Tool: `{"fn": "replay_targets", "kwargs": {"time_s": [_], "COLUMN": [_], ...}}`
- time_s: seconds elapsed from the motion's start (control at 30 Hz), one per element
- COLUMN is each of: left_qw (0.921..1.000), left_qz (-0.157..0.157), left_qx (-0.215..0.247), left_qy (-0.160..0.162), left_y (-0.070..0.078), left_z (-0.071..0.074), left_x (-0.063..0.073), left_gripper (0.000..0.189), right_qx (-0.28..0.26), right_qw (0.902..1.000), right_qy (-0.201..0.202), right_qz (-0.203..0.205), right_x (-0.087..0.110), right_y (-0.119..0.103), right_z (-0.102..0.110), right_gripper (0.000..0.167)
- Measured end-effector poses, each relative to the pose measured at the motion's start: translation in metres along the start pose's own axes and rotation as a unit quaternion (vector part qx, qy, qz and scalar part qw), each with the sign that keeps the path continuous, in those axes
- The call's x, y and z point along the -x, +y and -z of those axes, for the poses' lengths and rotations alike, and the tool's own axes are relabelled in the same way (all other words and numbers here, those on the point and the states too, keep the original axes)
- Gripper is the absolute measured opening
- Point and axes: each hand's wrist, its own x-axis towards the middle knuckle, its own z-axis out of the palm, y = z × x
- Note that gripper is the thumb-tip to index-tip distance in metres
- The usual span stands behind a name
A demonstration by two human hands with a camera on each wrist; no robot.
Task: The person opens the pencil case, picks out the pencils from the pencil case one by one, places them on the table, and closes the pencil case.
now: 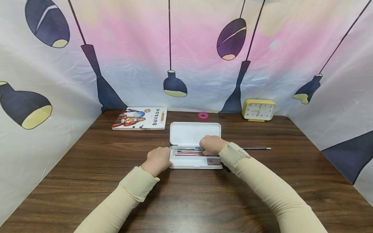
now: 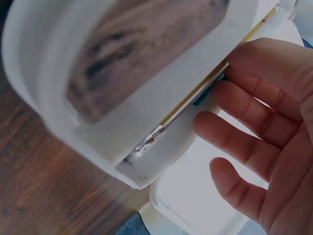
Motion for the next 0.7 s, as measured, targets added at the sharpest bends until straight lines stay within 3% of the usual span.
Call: {"fn": "replay_targets", "kwargs": {"time_s": [0.23,0.5,0.7], "left_qw": [1.0,1.0,1.0], "left_qz": [-0.002,0.001,0.003], "left_qx": [-0.002,-0.003,-0.003], "left_qy": [0.001,-0.003,-0.005], "left_y": [-0.0006,-0.0005,-0.0005], "left_z": [-0.0009,-0.0011,-0.0008], "left_x": [-0.0006,-0.0013,-0.0023], "left_gripper": [0.037,0.037,0.038], "right_qx": [0.004,0.009,0.022], "right_qw": [1.0,0.9996,0.9988], "right_qy": [0.006,-0.002,-0.011], "right_qz": [-0.006,-0.028,-0.042], "right_x": [-0.0038,-0.0053,-0.0069], "right_y": [0.0024,0.0008,-0.0025], "right_z": [-0.0045,-0.006,-0.0049], "right_gripper": [0.009,0.027,0.026]}}
